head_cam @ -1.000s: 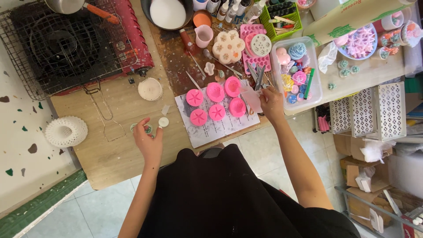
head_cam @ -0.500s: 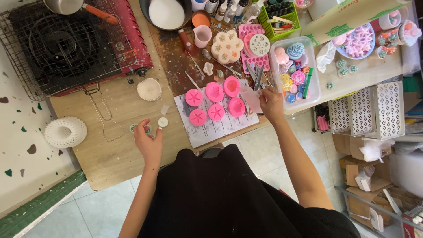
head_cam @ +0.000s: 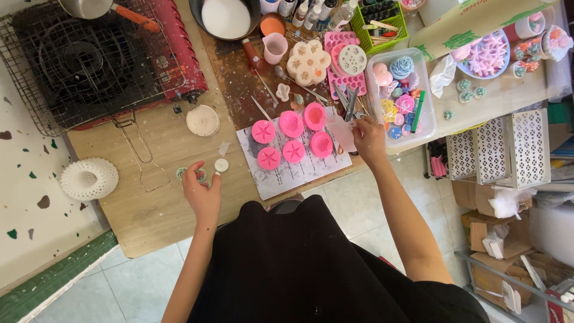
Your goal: The recorder is preparing small wax decorations for candles, including cleaning edges and placing them in containers.
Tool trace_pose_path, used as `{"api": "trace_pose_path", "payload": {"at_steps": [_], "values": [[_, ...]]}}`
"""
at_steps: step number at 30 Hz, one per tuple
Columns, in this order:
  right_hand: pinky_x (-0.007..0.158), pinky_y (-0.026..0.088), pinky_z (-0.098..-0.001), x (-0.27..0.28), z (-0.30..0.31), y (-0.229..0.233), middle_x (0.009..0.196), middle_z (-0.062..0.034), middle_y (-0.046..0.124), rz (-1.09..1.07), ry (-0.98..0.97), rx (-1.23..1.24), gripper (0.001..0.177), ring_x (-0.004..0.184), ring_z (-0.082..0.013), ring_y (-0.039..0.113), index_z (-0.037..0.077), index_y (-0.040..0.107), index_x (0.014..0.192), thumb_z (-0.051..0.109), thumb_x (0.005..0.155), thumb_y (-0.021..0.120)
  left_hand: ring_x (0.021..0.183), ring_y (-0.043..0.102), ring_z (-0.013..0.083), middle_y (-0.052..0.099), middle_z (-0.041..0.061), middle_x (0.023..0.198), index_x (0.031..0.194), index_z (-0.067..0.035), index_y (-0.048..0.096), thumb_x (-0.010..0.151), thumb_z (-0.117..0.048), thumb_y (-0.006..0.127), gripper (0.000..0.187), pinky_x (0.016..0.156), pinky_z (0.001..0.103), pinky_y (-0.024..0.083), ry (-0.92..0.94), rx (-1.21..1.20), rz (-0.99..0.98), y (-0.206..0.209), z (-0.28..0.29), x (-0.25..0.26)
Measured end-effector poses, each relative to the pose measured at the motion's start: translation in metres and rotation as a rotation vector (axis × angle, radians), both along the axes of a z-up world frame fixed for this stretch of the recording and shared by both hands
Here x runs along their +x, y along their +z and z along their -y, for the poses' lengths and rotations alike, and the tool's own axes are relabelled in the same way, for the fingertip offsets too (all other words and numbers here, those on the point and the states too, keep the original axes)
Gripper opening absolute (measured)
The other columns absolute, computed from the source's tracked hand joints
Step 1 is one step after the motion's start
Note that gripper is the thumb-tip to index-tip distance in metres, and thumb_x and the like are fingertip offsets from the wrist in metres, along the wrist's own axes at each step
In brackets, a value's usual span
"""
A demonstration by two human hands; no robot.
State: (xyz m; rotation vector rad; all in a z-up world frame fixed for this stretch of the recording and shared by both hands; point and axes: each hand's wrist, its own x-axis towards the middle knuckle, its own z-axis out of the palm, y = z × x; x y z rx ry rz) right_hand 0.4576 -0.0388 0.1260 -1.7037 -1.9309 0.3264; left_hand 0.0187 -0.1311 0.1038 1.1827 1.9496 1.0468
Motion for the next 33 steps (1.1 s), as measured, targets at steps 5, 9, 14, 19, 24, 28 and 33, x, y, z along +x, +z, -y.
{"api": "trace_pose_path", "payload": {"at_steps": [5,9,14,19,24,28,33], "values": [[0.062,0.051,-0.0398,0.001,0.003,-0.003,0.088,-0.0169,0.067,-0.037,-0.05,0.006,0.016,0.072,-0.0317,0.066,-0.003,0.073,0.099,-0.006,0.085,0.066,0.101,0.06,0.0217,0.058,0.009,0.113,0.125,-0.005,0.063,0.084,-0.004,0.077,0.043,0.074,0.034,0.052,-0.005,0.001,-0.01,0.0,0.0,0.0],[0.064,0.05,-0.0376,0.009,0.011,-0.012,0.084,-0.0137,0.067,-0.087,-0.148,0.012,0.018,0.074,-0.027,0.065,0.0,0.077,0.102,-0.004,0.085,0.07,0.1,0.06,0.0209,0.058,0.009,0.113,0.124,-0.005,0.063,0.084,-0.003,0.076,0.043,0.073,0.034,0.052,-0.004,-0.005,-0.013,-0.003,0.0,0.0],[0.068,0.052,-0.035,0.01,0.032,-0.012,0.089,-0.012,0.069,-0.158,-0.237,0.031,0.021,0.075,-0.0246,0.066,0.001,0.075,0.103,-0.004,0.085,0.069,0.101,0.061,0.0204,0.059,0.008,0.116,0.124,-0.005,0.062,0.084,-0.003,0.076,0.043,0.074,0.034,0.052,-0.006,-0.003,-0.008,-0.003,0.001,0.001],[0.068,0.05,-0.0364,0.003,0.063,0.001,0.084,-0.0137,0.066,-0.123,-0.268,-0.051,0.024,0.072,-0.0263,0.064,0.002,0.077,0.104,-0.006,0.084,0.067,0.102,0.062,0.0203,0.059,0.008,0.117,0.125,-0.006,0.062,0.085,-0.003,0.076,0.042,0.074,0.034,0.052,-0.013,-0.014,-0.007,-0.003,0.001,0.002],[0.072,0.052,-0.0399,0.007,0.086,-0.012,0.09,-0.0146,0.068,-0.048,-0.158,0.008,0.015,0.081,-0.0321,0.067,0.001,0.074,0.099,-0.003,0.086,0.068,0.101,0.062,0.0202,0.059,0.008,0.119,0.126,-0.005,0.061,0.085,-0.003,0.076,0.043,0.075,0.033,0.052,-0.015,-0.009,-0.01,-0.004,-0.001,0.004],[0.066,0.051,-0.042,0.001,0.09,-0.007,0.087,-0.0164,0.069,-0.026,-0.162,-0.071,0.018,0.075,-0.0338,0.067,0.001,0.077,0.097,-0.004,0.082,0.067,0.1,0.062,0.0196,0.059,0.008,0.119,0.125,-0.005,0.061,0.085,-0.003,0.076,0.043,0.075,0.033,0.052,-0.01,-0.01,0.001,-0.004,-0.001,0.004],[0.062,0.052,-0.0424,-0.003,0.09,0.002,0.086,-0.0156,0.07,0.011,-0.117,-0.084,0.014,0.067,-0.0328,0.066,0.0,0.075,0.093,-0.004,0.082,0.068,0.1,0.062,0.0194,0.059,0.008,0.119,0.124,-0.006,0.061,0.085,-0.002,0.076,0.042,0.075,0.032,0.052,-0.016,-0.01,0.009,-0.006,0.001,0.003]]}}
